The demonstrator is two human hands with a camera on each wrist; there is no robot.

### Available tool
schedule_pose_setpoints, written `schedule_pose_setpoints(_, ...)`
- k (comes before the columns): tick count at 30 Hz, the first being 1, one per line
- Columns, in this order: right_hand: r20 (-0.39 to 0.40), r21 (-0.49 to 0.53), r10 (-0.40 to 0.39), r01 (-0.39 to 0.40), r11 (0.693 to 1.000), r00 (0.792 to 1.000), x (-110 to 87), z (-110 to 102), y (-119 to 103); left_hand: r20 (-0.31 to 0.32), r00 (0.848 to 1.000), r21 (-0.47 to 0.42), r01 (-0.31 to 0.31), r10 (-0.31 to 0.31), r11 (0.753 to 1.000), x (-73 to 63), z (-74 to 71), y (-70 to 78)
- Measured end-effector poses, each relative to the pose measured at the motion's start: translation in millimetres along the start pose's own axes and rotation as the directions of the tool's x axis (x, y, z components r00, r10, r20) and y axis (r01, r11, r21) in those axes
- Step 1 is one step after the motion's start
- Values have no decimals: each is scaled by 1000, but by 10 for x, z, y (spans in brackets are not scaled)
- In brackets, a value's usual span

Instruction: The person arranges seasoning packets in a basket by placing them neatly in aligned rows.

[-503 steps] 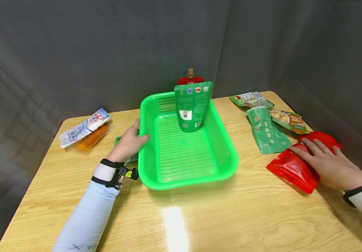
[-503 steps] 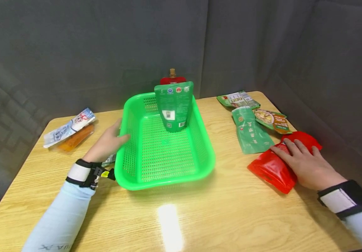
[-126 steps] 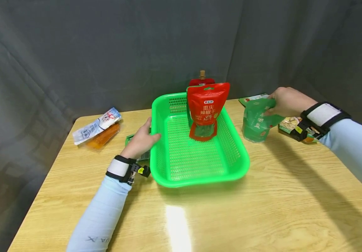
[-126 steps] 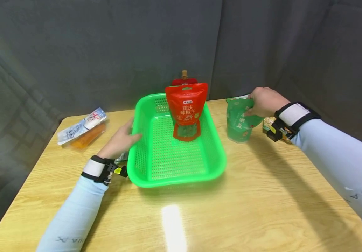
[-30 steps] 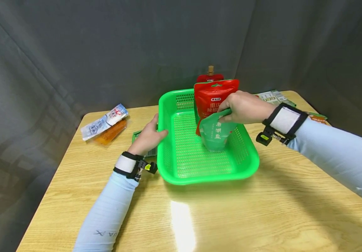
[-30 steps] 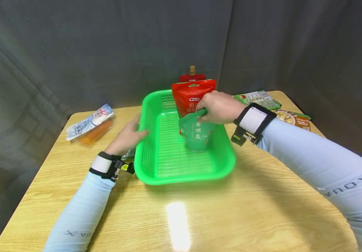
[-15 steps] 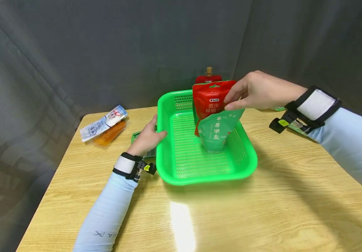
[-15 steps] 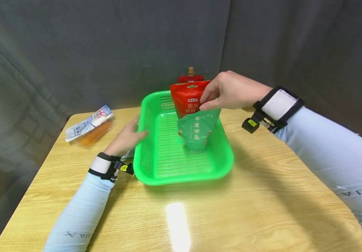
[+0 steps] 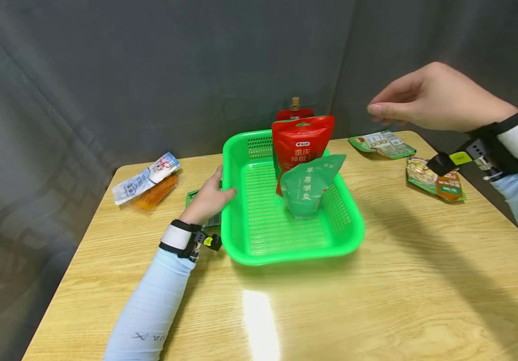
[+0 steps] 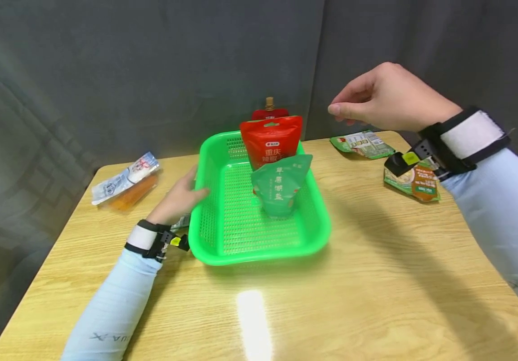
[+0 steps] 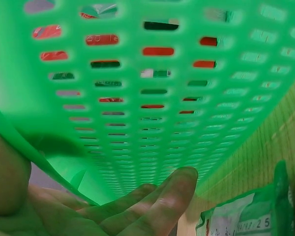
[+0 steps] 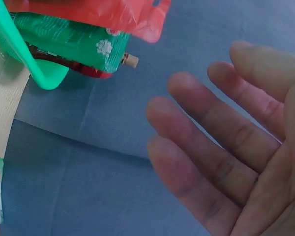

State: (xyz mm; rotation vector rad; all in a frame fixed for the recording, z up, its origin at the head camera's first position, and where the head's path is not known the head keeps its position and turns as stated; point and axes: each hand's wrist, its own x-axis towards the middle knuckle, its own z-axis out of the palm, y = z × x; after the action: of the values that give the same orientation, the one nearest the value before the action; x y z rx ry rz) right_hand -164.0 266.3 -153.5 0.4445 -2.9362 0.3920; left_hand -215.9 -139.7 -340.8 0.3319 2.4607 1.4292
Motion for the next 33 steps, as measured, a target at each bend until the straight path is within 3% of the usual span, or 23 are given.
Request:
schedule_pose_setpoints(6, -75, 192, 95, -79, 978, 993, -146, 146, 174, -3, 1000, -7, -1, 1, 1000, 2, -18, -12)
schedule_pose_setpoints(10, -110, 324, 130, -88, 942, 985, -246, 348, 246, -6, 1000, -12, 4, -4, 1000, -5, -42, -24)
schedule_pose_setpoints(15, -100, 465, 208, -139, 874, 973, -331, 649, 344, -13, 1000, -27, 4, -4, 1000, -12, -70, -50)
schedule_pose_setpoints(18, -60, 519, 247, -181, 835, 967, -338, 866, 391, -17, 1000, -40, -2, 2, 999, -16, -78, -65)
schedule_pose_setpoints(23, 30, 556, 270, -240, 795, 962, -306, 1185, 437, -22, 1000, -48, -11, 10, 999, -23, -79, -68)
schedule_pose_setpoints(33, 218, 633, 193, -289, 718, 957, -128, 1589, 324, -26, 1000, -61, -14, 13, 998, -53, -87, -71)
